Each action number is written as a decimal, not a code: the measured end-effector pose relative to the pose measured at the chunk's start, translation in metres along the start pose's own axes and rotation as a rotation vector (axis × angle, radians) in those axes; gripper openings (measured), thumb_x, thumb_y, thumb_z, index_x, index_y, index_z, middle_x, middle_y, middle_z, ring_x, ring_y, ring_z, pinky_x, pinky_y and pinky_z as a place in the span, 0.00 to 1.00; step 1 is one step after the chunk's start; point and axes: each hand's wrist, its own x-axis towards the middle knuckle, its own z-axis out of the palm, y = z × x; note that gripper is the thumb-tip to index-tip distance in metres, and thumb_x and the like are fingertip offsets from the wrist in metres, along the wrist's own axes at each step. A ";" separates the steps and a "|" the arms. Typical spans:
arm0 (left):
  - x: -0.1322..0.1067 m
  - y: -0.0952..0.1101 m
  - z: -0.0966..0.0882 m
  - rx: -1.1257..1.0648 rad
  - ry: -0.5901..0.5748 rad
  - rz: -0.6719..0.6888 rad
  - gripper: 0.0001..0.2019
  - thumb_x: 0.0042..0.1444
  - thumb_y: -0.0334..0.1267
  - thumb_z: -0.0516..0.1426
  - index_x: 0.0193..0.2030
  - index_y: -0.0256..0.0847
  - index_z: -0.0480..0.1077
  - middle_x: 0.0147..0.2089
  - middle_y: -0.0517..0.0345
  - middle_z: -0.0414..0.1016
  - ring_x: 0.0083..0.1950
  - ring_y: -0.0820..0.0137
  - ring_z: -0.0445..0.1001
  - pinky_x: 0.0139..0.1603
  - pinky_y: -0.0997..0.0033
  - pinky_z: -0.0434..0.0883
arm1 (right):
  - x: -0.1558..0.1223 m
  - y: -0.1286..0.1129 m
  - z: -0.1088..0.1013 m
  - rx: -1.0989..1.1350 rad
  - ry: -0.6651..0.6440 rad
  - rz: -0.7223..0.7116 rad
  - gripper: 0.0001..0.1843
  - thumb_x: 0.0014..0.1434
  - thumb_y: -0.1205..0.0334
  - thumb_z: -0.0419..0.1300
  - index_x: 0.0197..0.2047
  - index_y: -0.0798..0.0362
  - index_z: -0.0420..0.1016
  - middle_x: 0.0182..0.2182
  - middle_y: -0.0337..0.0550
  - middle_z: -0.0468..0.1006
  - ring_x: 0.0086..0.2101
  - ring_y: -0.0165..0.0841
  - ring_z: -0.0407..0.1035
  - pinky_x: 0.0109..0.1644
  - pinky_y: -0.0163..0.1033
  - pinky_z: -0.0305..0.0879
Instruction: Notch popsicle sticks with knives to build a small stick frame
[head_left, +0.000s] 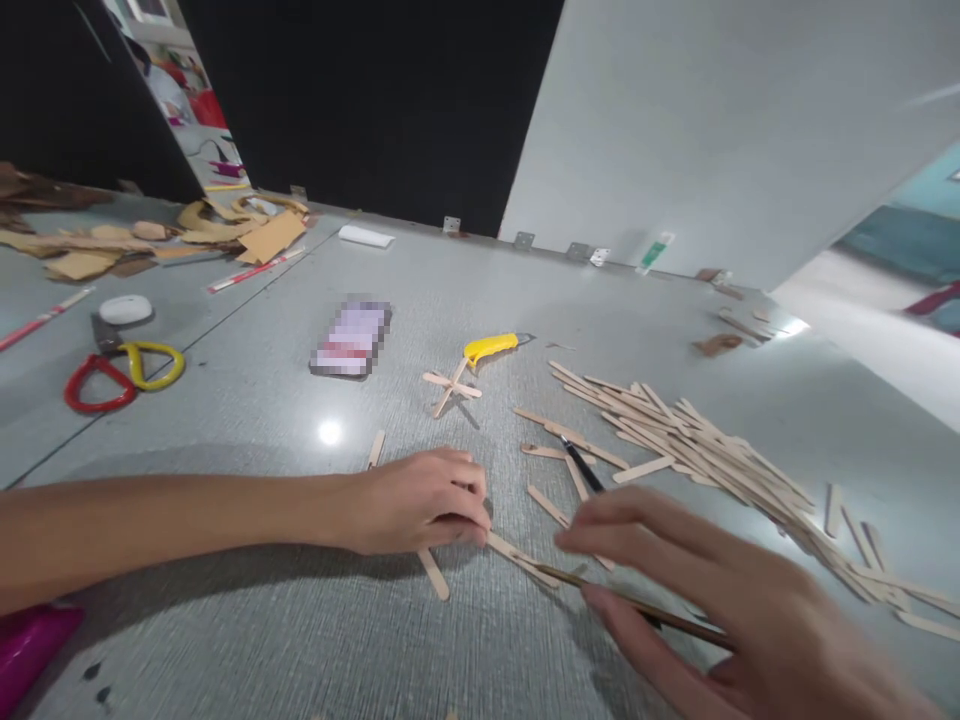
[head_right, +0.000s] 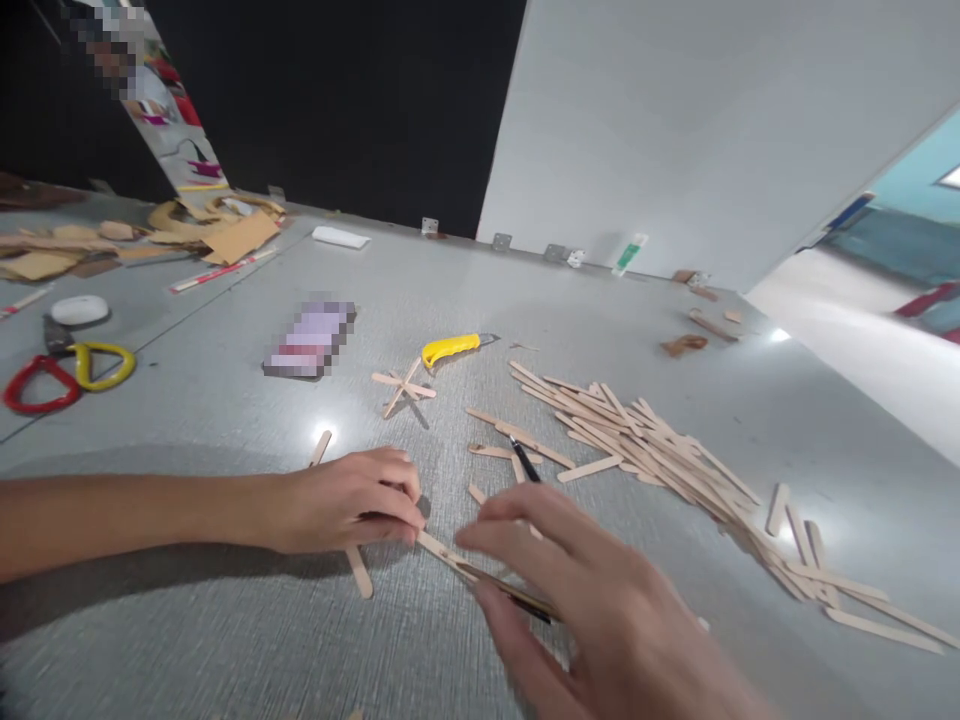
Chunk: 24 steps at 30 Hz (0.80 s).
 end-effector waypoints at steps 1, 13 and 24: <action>0.000 0.000 0.001 0.003 -0.006 -0.003 0.07 0.72 0.35 0.57 0.42 0.40 0.76 0.40 0.57 0.75 0.42 0.70 0.73 0.49 0.70 0.69 | 0.006 -0.005 0.002 0.127 0.117 0.057 0.10 0.69 0.62 0.61 0.51 0.41 0.79 0.44 0.44 0.84 0.41 0.40 0.82 0.42 0.42 0.78; -0.001 0.007 -0.001 0.183 -0.115 0.083 0.06 0.75 0.34 0.51 0.51 0.37 0.66 0.42 0.51 0.74 0.44 0.65 0.70 0.48 0.68 0.70 | 0.059 0.002 0.057 1.444 0.553 0.384 0.24 0.70 0.51 0.61 0.23 0.48 0.62 0.15 0.26 0.47 0.16 0.26 0.35 0.16 0.34 0.39; -0.001 0.005 0.000 0.097 -0.121 0.051 0.06 0.76 0.35 0.48 0.46 0.39 0.64 0.40 0.54 0.72 0.41 0.67 0.69 0.45 0.68 0.68 | 0.058 -0.010 0.060 1.476 0.457 0.198 0.32 0.73 0.47 0.59 0.19 0.51 0.61 0.16 0.27 0.47 0.16 0.24 0.38 0.18 0.32 0.40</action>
